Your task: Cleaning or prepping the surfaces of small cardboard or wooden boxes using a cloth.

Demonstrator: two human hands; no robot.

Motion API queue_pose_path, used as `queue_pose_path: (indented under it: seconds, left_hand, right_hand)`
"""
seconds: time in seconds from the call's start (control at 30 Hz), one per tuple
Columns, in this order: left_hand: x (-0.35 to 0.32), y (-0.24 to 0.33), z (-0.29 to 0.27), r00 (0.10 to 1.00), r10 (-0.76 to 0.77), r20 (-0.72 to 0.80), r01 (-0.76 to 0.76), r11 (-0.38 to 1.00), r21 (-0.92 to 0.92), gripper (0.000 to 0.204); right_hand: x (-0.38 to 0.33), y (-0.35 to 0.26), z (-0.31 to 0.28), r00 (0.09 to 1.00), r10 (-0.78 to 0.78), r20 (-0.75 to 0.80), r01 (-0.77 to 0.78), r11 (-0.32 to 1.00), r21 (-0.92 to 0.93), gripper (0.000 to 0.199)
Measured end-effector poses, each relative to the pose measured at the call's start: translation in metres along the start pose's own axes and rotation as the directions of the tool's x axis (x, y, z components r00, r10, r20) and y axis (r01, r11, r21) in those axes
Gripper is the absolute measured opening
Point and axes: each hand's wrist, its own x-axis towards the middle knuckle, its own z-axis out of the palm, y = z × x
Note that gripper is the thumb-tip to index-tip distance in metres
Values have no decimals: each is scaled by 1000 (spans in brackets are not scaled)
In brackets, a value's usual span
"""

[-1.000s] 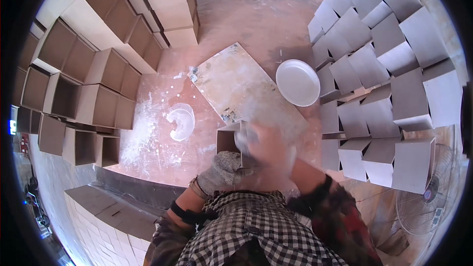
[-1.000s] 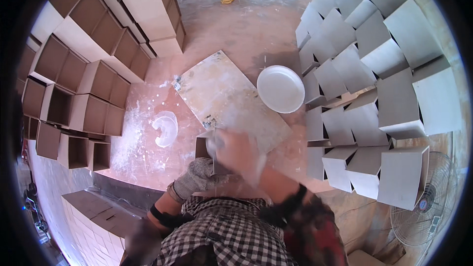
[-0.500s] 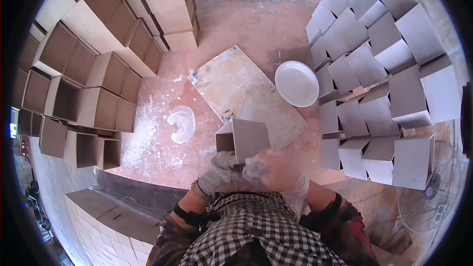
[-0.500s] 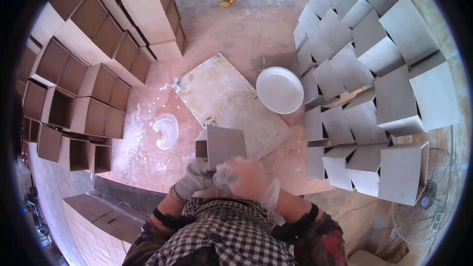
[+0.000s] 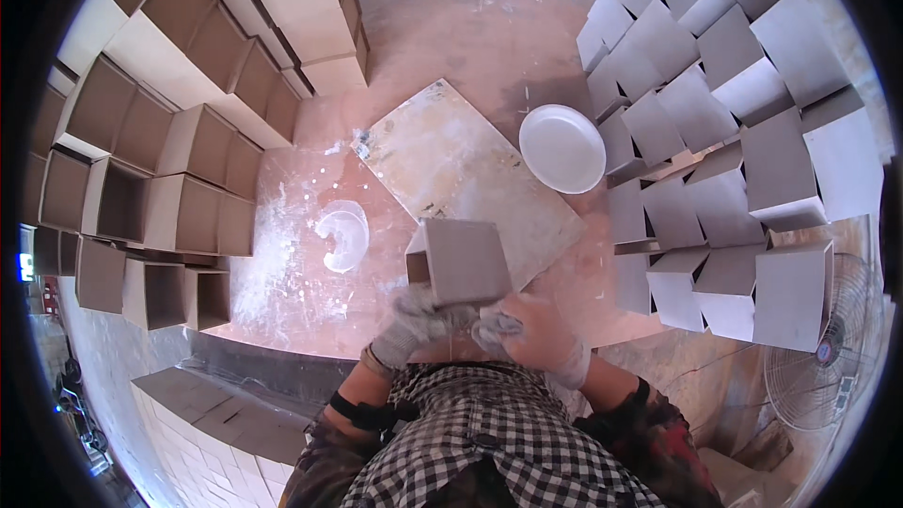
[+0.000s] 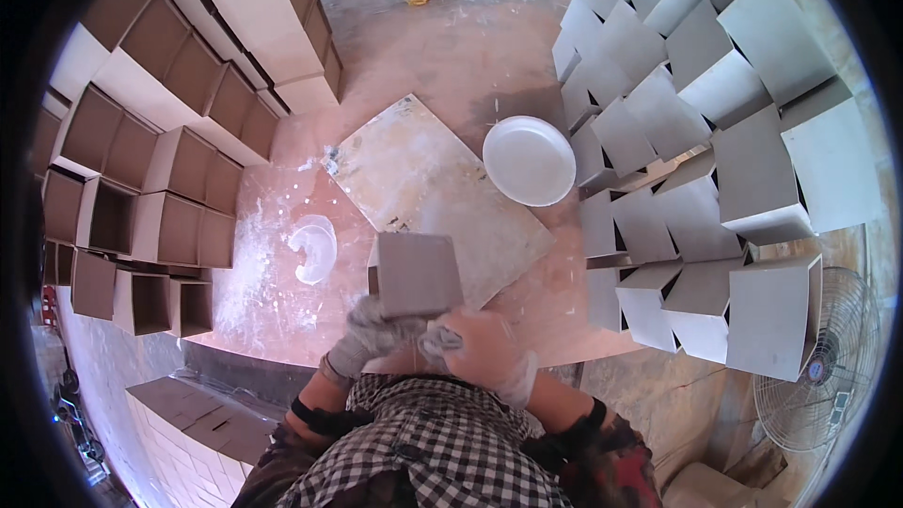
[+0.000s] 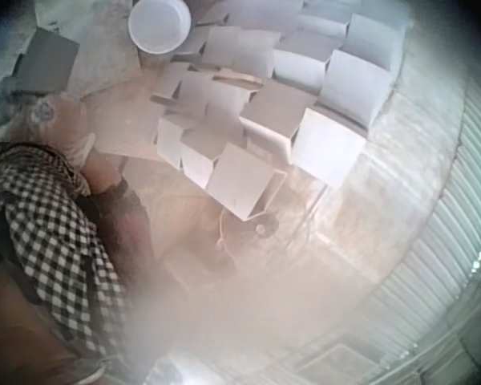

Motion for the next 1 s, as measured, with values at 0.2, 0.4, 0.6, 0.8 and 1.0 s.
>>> queue_pose_path:
  seconds: [0.2,0.4,0.6,0.8,1.0]
  left_hand:
    - [0,-11,-9,994,-20,108,-9,965,260,32]
    - [1,-16,-1,993,-97,65,101,994,-48,30]
    - [1,-8,-9,993,-9,114,-15,976,216,32]
    - [-1,-10,-6,993,14,118,-41,973,228,30]
    - [-8,-21,-4,995,62,83,-88,931,355,26]
  right_hand:
    - [50,-18,-53,803,587,99,-585,747,315,20]
    - [59,15,-21,937,236,-258,-303,917,-261,23]
    - [11,-3,-9,977,88,-196,-107,990,-89,26]
    - [90,35,-43,896,393,-207,-370,918,142,32]
    - [59,27,16,913,292,-287,-332,938,-101,28]
